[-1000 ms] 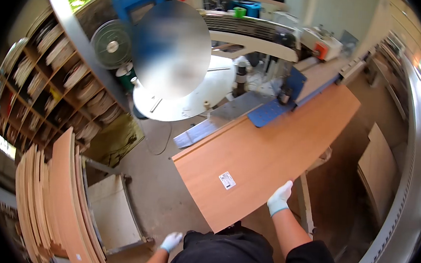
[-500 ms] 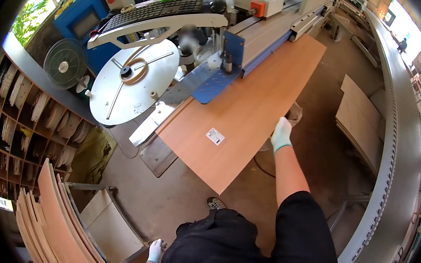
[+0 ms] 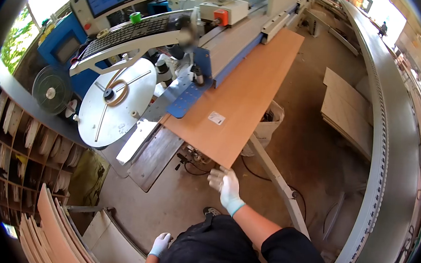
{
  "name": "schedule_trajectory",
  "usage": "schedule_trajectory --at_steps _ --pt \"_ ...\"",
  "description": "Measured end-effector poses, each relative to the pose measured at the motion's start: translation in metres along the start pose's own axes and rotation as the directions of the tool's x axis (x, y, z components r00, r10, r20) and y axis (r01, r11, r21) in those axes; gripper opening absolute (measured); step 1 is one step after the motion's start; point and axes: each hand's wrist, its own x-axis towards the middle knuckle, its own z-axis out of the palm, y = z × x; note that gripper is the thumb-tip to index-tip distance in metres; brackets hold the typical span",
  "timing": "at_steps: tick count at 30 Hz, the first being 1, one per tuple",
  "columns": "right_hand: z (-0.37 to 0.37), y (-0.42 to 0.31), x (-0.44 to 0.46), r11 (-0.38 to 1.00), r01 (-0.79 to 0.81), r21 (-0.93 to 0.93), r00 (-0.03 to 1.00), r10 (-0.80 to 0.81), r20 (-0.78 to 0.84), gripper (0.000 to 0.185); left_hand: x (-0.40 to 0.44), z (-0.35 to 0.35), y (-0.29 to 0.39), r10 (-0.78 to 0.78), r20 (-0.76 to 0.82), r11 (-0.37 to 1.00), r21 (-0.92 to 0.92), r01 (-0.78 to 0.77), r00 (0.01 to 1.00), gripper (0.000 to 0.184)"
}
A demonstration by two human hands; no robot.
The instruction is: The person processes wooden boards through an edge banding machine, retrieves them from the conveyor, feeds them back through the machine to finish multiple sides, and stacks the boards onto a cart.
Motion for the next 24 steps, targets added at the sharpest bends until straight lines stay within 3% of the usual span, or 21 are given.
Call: schedule_trajectory --at_steps 2,4,5,6,7,8,9,10,12,16,18,20,22,24 --pt "-0.021 0.035 -0.005 0.974 -0.228 0.007 0.971 0.226 0.077 0.044 0.013 0.006 -0.003 0.053 -0.03 0.999 0.002 -0.053 0.998 0.039" --pt "-0.038 0.075 -0.019 0.889 -0.423 -0.176 0.882 0.448 0.144 0.041 0.005 0.005 0.008 0.079 -0.05 0.997 0.009 -0.079 0.996 0.042" --pt "-0.057 0.099 -0.019 0.811 -0.516 -0.277 0.79 0.575 0.214 0.041 -0.003 0.004 0.022 0.045 -0.062 0.999 -0.007 -0.045 0.997 0.043" --pt "-0.069 0.117 -0.015 0.695 -0.598 -0.399 0.643 0.713 0.279 0.041 -0.014 0.002 0.025 0.08 -0.086 0.993 0.094 -0.072 0.993 0.046" --pt "-0.058 0.105 -0.016 0.691 -0.612 -0.385 0.599 0.723 0.346 0.04 -0.011 0.009 0.001 -0.088 -0.059 0.996 -0.029 0.087 0.994 0.049" --pt "-0.052 0.111 -0.007 0.738 -0.56 -0.377 0.664 0.672 0.33 0.036 -0.025 0.006 0.01 0.022 -0.106 0.996 0.091 -0.013 0.994 0.05" --pt "-0.048 0.12 0.005 0.739 -0.473 -0.48 0.696 0.648 0.311 0.028 -0.04 0.004 0.019 -0.057 -0.072 0.996 0.071 0.062 0.996 0.051" --pt "-0.021 0.107 -0.005 0.671 -0.21 -0.711 0.79 0.545 0.281 0.021 -0.052 0.002 0.019 -0.058 -0.097 0.992 0.103 0.068 0.994 0.051" --pt "-0.04 0.13 0.038 0.57 0.008 -0.822 0.747 0.543 0.384 0.014 -0.071 0.005 0.004 -0.14 -0.115 0.989 0.041 0.145 0.984 0.05" --pt "-0.092 0.154 0.105 0.229 0.342 -0.911 0.698 0.587 0.41 0.019 -0.105 0.013 -0.034 -0.253 -0.197 0.966 -0.009 0.257 0.947 0.05" --pt "-0.115 0.157 0.13 0.067 0.391 -0.918 0.687 0.643 0.339 0.02 -0.121 0.019 -0.063 -0.294 -0.222 0.956 -0.079 0.283 0.93 0.05" --pt "-0.112 0.16 0.134 -0.003 0.257 -0.966 0.748 0.633 0.197 0.016 -0.132 0.031 -0.098 -0.314 -0.339 0.948 -0.167 0.272 0.887 0.05" --pt "-0.135 0.193 0.167 0.197 -0.269 -0.943 0.756 0.65 -0.08 0.029 -0.154 0.029 -0.11 -0.393 -0.343 0.913 -0.255 0.318 0.853 0.051" --pt "-0.137 0.208 0.175 0.09 -0.113 -0.99 0.748 0.663 -0.025 0.04 -0.163 0.041 -0.145 -0.441 -0.432 0.89 -0.321 0.323 0.787 0.052"
